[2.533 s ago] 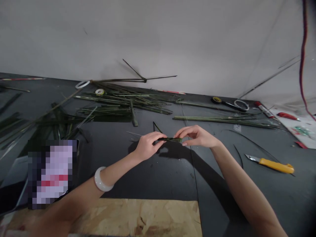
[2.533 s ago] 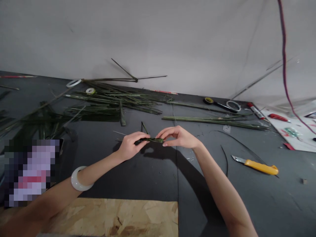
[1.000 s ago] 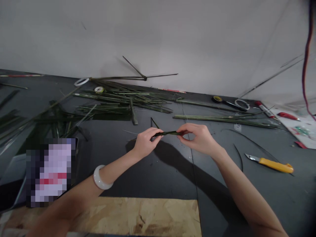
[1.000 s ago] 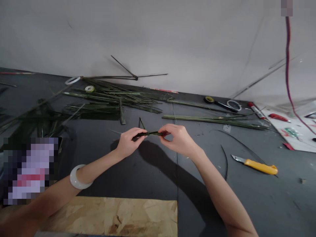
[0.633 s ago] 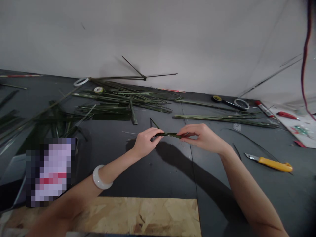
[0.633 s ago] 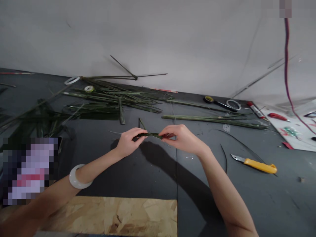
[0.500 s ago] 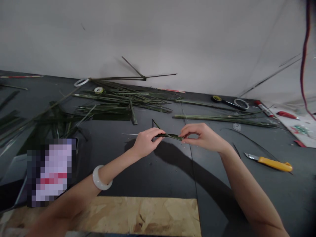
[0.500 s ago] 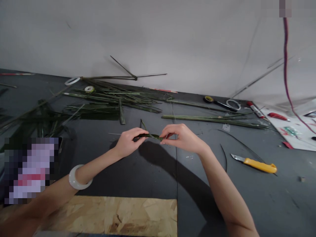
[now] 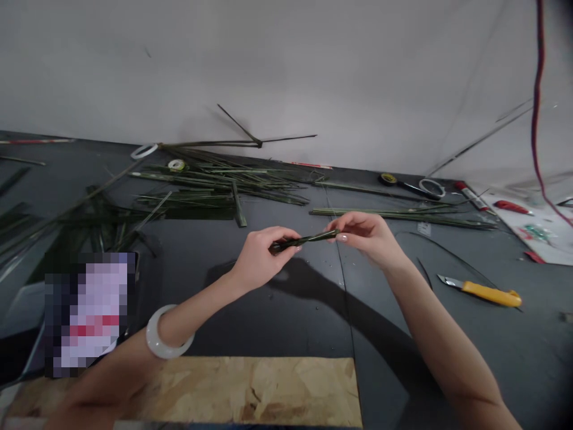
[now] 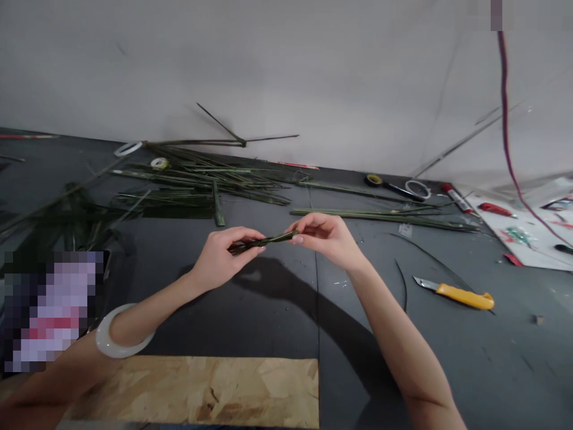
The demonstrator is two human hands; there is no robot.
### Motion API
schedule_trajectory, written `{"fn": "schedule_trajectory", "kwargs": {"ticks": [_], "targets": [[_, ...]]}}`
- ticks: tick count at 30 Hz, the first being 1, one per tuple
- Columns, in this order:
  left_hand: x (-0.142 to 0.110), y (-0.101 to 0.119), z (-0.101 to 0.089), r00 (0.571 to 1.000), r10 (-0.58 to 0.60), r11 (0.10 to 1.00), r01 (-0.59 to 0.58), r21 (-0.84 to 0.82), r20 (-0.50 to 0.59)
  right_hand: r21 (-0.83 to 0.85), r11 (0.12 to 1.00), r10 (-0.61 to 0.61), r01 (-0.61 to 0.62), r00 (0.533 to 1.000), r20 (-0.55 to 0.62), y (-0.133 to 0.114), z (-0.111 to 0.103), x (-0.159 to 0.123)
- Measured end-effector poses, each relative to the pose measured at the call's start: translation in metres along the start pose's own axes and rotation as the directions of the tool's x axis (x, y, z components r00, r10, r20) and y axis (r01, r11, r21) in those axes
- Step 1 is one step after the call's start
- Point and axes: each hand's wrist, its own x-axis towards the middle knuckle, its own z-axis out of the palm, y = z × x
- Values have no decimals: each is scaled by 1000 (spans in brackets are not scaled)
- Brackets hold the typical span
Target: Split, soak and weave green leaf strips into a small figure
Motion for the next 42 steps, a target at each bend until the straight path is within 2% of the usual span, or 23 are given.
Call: {"fn": "schedule_trajectory", "kwargs": {"ticks": [3,8,12,18,20,26,31,36,42], "targets": [[0,0,1,1000,-6,1000,6,-27,1,-5,1000,-5,4,1000,-17,2,0,2],[-2,-2,3,1000,19,1000,-19,19,7,11,1000,-18,18,999,-27,4,3,1],[-2,1,4,1000,16,999,-16,46,15,-21,998,-66,65,997,-36,-1,10,-1],[-3,7,3,1000,3,999,-4,48,24,-42,997,-72,69,994,-82,-7,22,-5],[-4,8,3,999,2,999,-4,48,34,-77,993,-90,85,994,-61,-7,23,-6],[-5,10,2,998,-33,999,32,20,56,-321,936,-135,143,990,47,-13,27,-10],[-4,10,2,998,-66,997,65,-28,-12,-214,971,-88,109,991,103,-11,28,-9],[-4,10,1,995,-90,995,88,-37,-49,-196,980,-23,29,999,28,-1,31,-7],[-3,12,0,989,-143,985,138,-101,-49,-198,979,-47,37,998,-49,5,38,-8]]}}
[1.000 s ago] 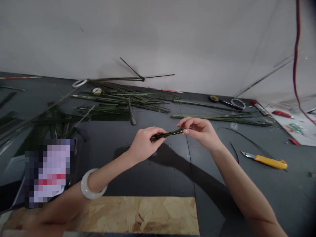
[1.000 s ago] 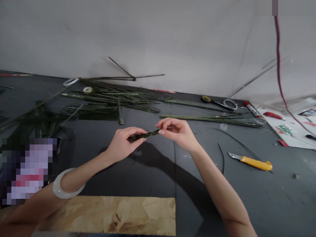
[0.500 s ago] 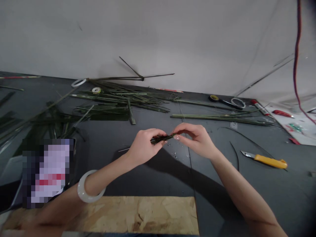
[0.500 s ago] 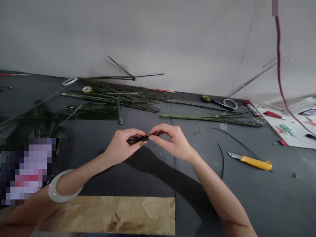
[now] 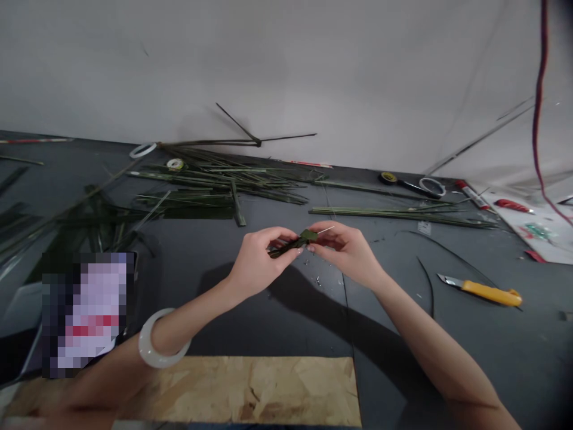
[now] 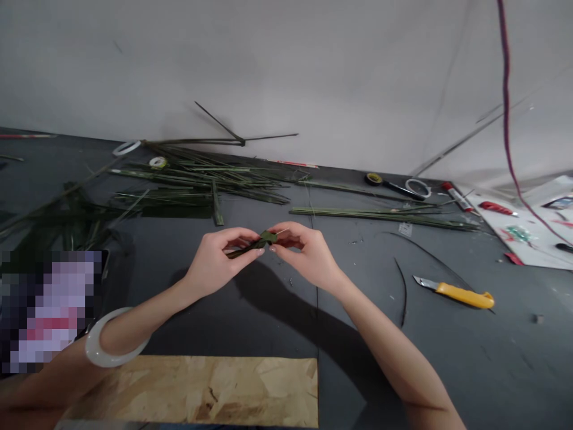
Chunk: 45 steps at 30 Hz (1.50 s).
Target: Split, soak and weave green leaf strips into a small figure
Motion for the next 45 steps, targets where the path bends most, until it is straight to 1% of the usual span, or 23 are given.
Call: {"fn": "schedule_trajectory", "kwargs": {"ticks": [3,6,11,13,15,18,22,24,28,34,37,40,45], "targets": [[1,2,-1,1000,-19,1000,19,-13,3,-15,1000,-7,7,1000,4,1,4,-1],[2,3,-2,999,-36,999,36,-19,12,-72,997,33,-31,999,31,3,7,-2],[2,2,-3,997,-65,997,63,-50,-35,-180,980,110,-86,986,129,5,8,-1],[3,2,-3,995,-93,994,91,-68,-21,-191,979,111,-78,980,165,3,6,-1],[3,3,-4,993,-119,990,119,-77,5,-188,981,93,-57,978,188,1,4,0],[4,3,-5,990,-136,986,139,-91,36,-187,982,50,-16,983,176,-3,4,-1],[3,3,-5,993,-105,989,110,-94,55,-203,978,-9,42,987,159,-5,7,-2],[2,4,-5,995,-85,992,91,-90,60,-206,977,-21,51,989,148,-6,9,-2],[0,9,-5,992,-85,991,94,-99,89,-197,977,-50,78,989,142,-5,9,-1],[1,14,-6,989,-130,970,142,-195,73,-284,948,-113,144,986,120,-5,9,-3],[0,14,-6,988,-140,964,151,-217,67,-343,922,-151,180,982,110,-3,11,-4],[-1,17,-7,989,-134,966,145,-212,69,-385,900,-167,203,978,126,-3,11,-4],[-3,24,-13,995,-81,979,91,-182,61,-373,903,-166,215,973,160,-10,8,-4]]}}
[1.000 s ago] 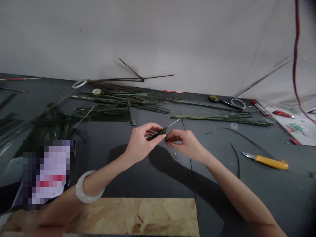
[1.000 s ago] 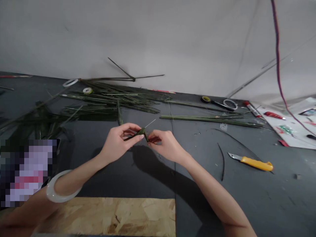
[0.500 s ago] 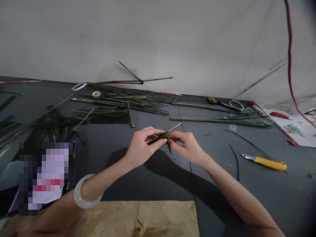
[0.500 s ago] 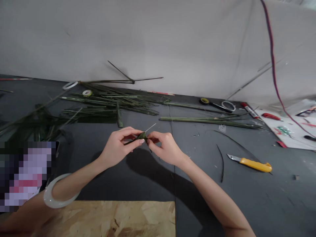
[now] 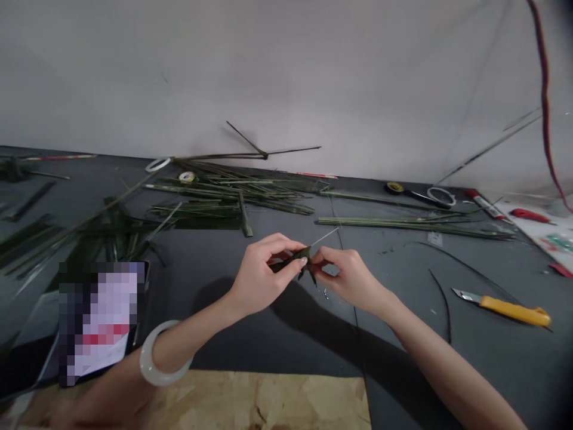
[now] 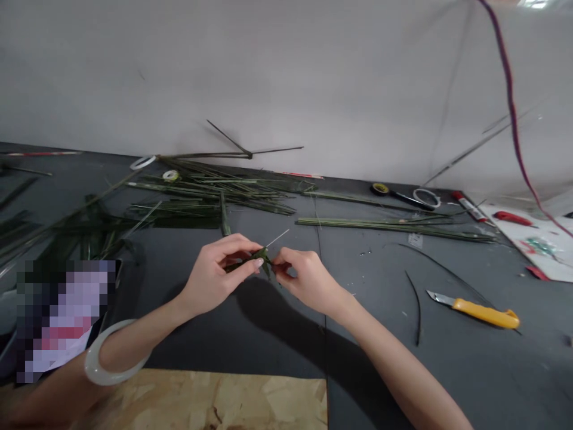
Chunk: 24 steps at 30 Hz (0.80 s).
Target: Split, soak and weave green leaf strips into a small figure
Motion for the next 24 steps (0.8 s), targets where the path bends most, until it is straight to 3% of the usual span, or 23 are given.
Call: {"fn": "schedule_trajectory", "kwargs": {"ticks": [3,8,15,24], "targets": [[0,4,-2,1000,11,1000,-11,5,16,21,1000,5,-5,1000,8,-4,-4,0],[1,3,-2,995,-80,996,83,-35,66,58,998,17,-19,999,33,-10,-7,-1],[3,-3,2,986,-135,980,147,-134,100,-80,996,-32,36,998,49,-3,-5,-1],[-3,3,4,988,120,992,-115,61,-94,-289,927,-260,239,965,-36,-2,-2,-4]]}}
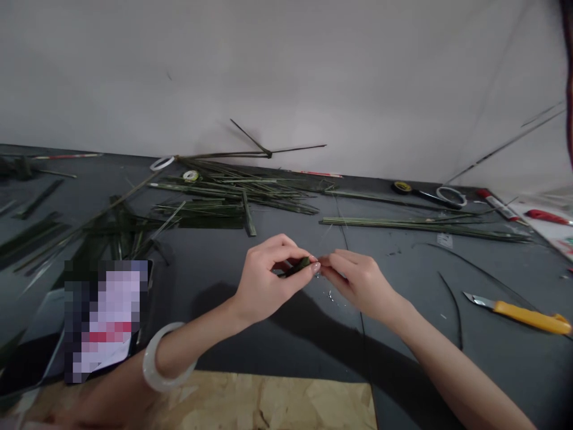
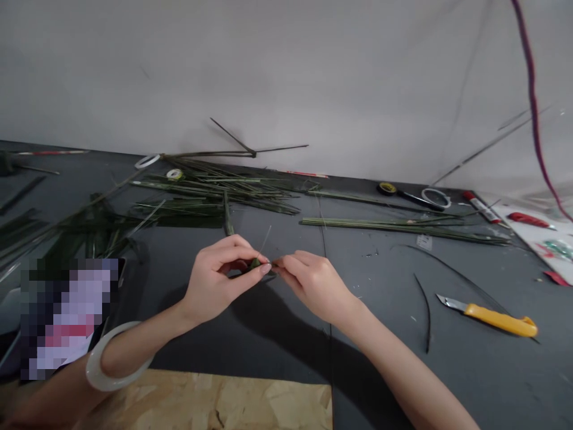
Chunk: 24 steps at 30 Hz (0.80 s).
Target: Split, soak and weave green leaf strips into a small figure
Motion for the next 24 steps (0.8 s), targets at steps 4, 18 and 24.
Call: {"fn": "schedule_trajectory", "kwargs": {"ticks": [4,18,24], "targets": [[-1,3,-2,998,66,997,-65,37,-19,-17,997,-74,74,996,-41,1,0,1],[2,7,-8,992,-11,998,3,63,128,24,1000,21,-20,1000,-17,7,0,0],[5,2,-10,962,-127,990,139,-36,242,350,912,196,-212,977,82,2,-1,2]]}}
